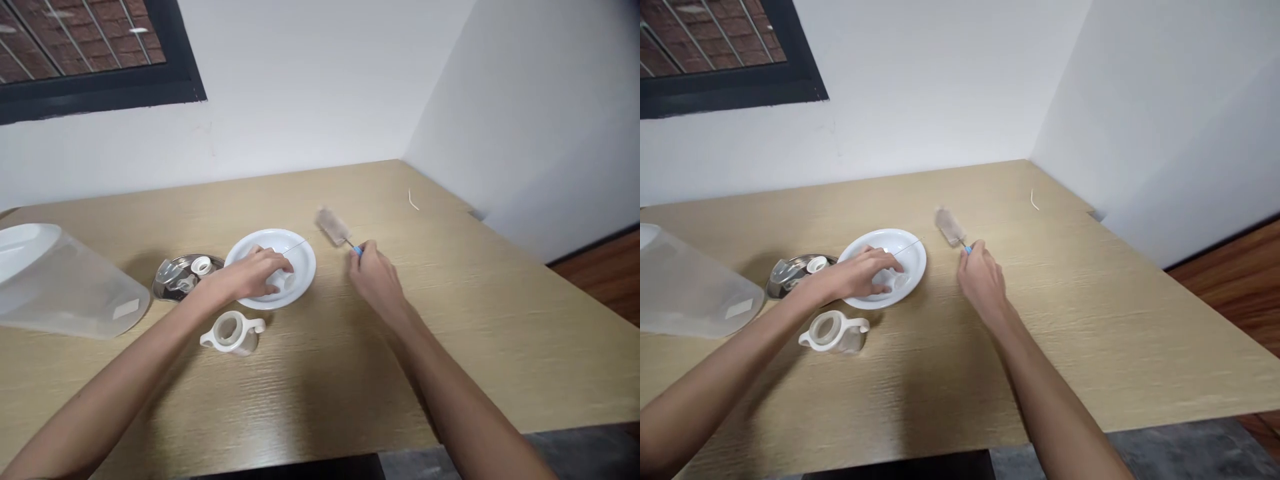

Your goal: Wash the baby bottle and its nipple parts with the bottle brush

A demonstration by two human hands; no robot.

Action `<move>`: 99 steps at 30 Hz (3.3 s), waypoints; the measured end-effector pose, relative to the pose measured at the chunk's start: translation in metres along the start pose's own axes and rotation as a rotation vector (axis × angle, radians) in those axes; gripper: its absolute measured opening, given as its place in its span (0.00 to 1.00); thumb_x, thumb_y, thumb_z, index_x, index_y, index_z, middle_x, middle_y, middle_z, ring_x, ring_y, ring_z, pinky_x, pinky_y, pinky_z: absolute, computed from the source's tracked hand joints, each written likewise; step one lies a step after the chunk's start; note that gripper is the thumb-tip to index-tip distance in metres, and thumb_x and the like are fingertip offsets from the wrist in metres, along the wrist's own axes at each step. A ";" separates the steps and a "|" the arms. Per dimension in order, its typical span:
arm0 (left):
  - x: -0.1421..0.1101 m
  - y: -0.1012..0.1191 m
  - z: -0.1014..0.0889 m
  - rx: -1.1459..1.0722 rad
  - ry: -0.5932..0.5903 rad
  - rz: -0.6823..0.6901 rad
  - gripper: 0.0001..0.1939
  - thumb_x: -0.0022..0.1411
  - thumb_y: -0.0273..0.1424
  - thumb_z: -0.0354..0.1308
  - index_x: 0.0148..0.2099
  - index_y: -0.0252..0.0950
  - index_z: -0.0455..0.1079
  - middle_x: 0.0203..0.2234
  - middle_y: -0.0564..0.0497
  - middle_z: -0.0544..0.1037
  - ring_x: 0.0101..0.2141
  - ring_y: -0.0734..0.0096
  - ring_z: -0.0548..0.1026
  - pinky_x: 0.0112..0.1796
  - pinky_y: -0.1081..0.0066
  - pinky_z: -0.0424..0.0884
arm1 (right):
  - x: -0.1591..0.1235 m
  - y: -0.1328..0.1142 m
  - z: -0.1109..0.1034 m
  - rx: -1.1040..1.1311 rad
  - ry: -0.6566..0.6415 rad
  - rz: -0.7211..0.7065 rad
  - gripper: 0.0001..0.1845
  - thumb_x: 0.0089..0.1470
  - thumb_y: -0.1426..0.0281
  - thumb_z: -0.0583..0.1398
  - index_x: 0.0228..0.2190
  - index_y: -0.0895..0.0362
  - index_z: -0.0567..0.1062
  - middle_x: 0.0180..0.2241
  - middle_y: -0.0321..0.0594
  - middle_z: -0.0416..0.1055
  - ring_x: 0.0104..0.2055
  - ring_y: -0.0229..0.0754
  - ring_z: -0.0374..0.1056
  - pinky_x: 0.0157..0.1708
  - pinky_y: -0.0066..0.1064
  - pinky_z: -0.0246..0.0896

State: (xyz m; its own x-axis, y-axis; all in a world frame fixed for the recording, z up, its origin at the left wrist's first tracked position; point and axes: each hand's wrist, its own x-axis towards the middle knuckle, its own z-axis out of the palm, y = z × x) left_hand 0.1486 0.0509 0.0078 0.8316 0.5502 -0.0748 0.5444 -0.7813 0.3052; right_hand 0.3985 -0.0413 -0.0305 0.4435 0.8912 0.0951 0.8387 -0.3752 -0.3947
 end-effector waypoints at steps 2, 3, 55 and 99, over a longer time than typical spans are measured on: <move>0.006 0.004 0.004 -0.008 -0.003 0.017 0.18 0.54 0.25 0.66 0.48 0.45 0.76 0.43 0.50 0.81 0.48 0.54 0.76 0.53 0.61 0.65 | -0.002 -0.002 0.006 -0.019 -0.041 -0.018 0.13 0.71 0.65 0.48 0.45 0.60 0.67 0.39 0.53 0.76 0.36 0.48 0.72 0.32 0.34 0.51; 0.008 0.006 0.005 -0.017 -0.002 0.026 0.18 0.55 0.24 0.65 0.48 0.45 0.76 0.43 0.51 0.82 0.47 0.55 0.76 0.53 0.61 0.65 | -0.004 -0.003 0.008 -0.029 -0.060 -0.031 0.13 0.71 0.65 0.48 0.45 0.59 0.67 0.39 0.53 0.76 0.36 0.48 0.73 0.31 0.34 0.51; -0.080 -0.021 0.047 -0.737 0.916 -0.276 0.20 0.52 0.38 0.76 0.47 0.43 0.78 0.41 0.51 0.84 0.41 0.62 0.79 0.47 0.59 0.77 | 0.020 -0.081 -0.115 0.672 0.052 -0.555 0.14 0.56 0.56 0.68 0.32 0.53 0.78 0.39 0.42 0.80 0.38 0.44 0.78 0.44 0.43 0.75; -0.084 -0.011 0.052 -0.689 0.902 -0.286 0.19 0.51 0.35 0.76 0.45 0.41 0.78 0.39 0.52 0.83 0.37 0.67 0.78 0.39 0.67 0.73 | -0.027 -0.142 -0.093 0.761 0.079 -0.916 0.06 0.64 0.72 0.63 0.35 0.51 0.71 0.30 0.32 0.79 0.33 0.39 0.80 0.33 0.31 0.78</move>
State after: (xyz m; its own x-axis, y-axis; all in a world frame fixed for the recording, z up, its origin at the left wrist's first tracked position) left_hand 0.0784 -0.0018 -0.0383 0.1584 0.9062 0.3920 0.2946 -0.4223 0.8572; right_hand 0.2966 -0.0359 0.1081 -0.1815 0.7207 0.6691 0.4624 0.6630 -0.5887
